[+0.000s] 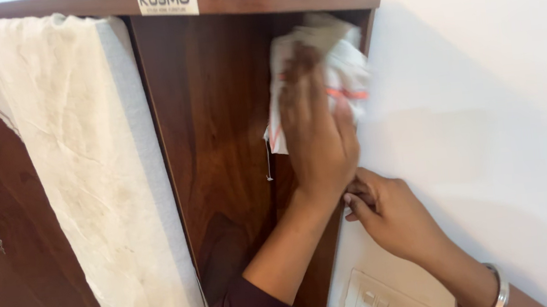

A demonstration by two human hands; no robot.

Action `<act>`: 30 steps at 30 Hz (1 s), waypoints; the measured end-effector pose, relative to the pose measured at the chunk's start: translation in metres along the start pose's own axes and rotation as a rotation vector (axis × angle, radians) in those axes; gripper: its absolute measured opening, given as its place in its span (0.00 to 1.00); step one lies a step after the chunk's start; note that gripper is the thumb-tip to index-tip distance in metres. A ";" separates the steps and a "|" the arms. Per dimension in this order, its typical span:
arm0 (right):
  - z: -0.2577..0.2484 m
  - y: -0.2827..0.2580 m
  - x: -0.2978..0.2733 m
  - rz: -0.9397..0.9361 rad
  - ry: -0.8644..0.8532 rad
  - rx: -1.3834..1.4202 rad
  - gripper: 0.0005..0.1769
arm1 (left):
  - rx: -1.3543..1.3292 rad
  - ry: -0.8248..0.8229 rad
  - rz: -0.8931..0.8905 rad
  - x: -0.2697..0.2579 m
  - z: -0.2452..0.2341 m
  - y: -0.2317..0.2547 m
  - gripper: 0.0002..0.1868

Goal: The person wipes a wooden cabinet and a drawer using a white cloth and a spray bottle. They spray the surfaces and wipe them down, then open the drawer to wipe the interior.

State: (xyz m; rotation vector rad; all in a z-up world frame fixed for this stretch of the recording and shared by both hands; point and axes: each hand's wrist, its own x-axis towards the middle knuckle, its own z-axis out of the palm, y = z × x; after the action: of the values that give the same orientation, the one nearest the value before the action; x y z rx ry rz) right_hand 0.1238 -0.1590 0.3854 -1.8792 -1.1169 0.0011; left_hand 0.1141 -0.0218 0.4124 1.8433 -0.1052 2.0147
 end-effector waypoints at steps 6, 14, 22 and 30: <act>-0.001 -0.001 -0.002 0.038 0.005 -0.026 0.11 | -0.003 -0.149 0.236 0.017 0.000 0.004 0.24; -0.002 -0.011 -0.006 0.096 0.015 -0.058 0.13 | -0.049 -0.061 0.181 0.029 -0.008 -0.039 0.24; 0.004 0.005 -0.006 0.015 0.062 -0.082 0.13 | -0.065 -0.119 0.058 -0.032 -0.022 -0.041 0.26; 0.009 0.004 -0.011 -0.009 0.078 -0.186 0.10 | 0.028 -0.178 -0.087 -0.142 -0.038 -0.053 0.28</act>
State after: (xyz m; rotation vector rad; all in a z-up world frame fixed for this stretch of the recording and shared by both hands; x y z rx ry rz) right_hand 0.1163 -0.1615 0.3728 -2.0200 -1.1039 -0.1854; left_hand 0.1031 0.0044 0.2585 2.0068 -0.0465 1.8001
